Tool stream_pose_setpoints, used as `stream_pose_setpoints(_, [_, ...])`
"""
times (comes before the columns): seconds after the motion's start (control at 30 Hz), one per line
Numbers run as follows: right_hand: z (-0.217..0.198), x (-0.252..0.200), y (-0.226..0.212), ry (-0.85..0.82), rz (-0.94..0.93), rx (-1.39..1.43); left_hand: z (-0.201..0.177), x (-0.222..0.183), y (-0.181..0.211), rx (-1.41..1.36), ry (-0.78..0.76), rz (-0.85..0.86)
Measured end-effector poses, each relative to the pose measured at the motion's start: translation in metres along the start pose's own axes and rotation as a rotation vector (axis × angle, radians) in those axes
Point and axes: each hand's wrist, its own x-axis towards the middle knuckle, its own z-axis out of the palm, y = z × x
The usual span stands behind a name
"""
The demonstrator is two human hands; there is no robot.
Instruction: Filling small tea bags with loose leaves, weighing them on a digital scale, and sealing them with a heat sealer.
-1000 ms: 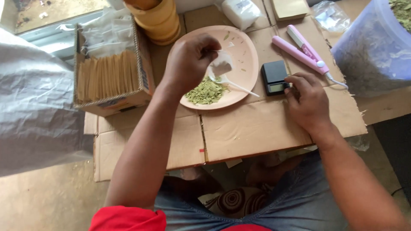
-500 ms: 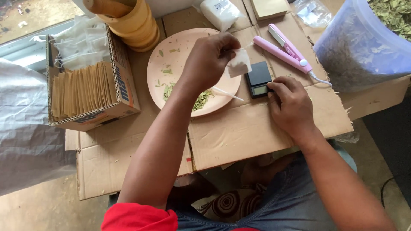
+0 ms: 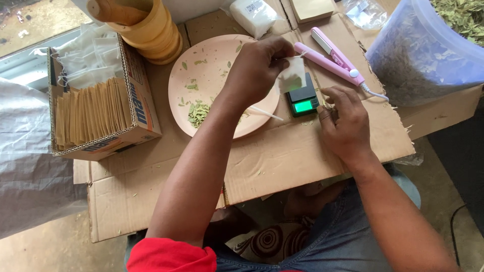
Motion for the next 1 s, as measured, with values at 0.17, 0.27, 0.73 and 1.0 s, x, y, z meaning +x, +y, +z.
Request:
stream_pose_setpoints(0.17, [-0.003,0.001,-0.001,0.022,0.005,0.027,0.011,0.003,0.001,-0.049,0.005,-0.041])
stream_pose_setpoints(0.27, [-0.003,0.002,0.0,0.031,0.004,0.034,0.016,0.004,-0.003,-0.07,-0.001,-0.105])
stream_pose_setpoints(0.73, [-0.005,0.003,-0.004,0.029,0.031,0.069,0.046,0.023,-0.041,-0.04,-0.05,-0.235])
stream_pose_setpoints(1.0, [-0.004,0.004,0.0,0.009,0.038,0.05,0.051,0.028,-0.041,0.096,-0.044,-0.285])
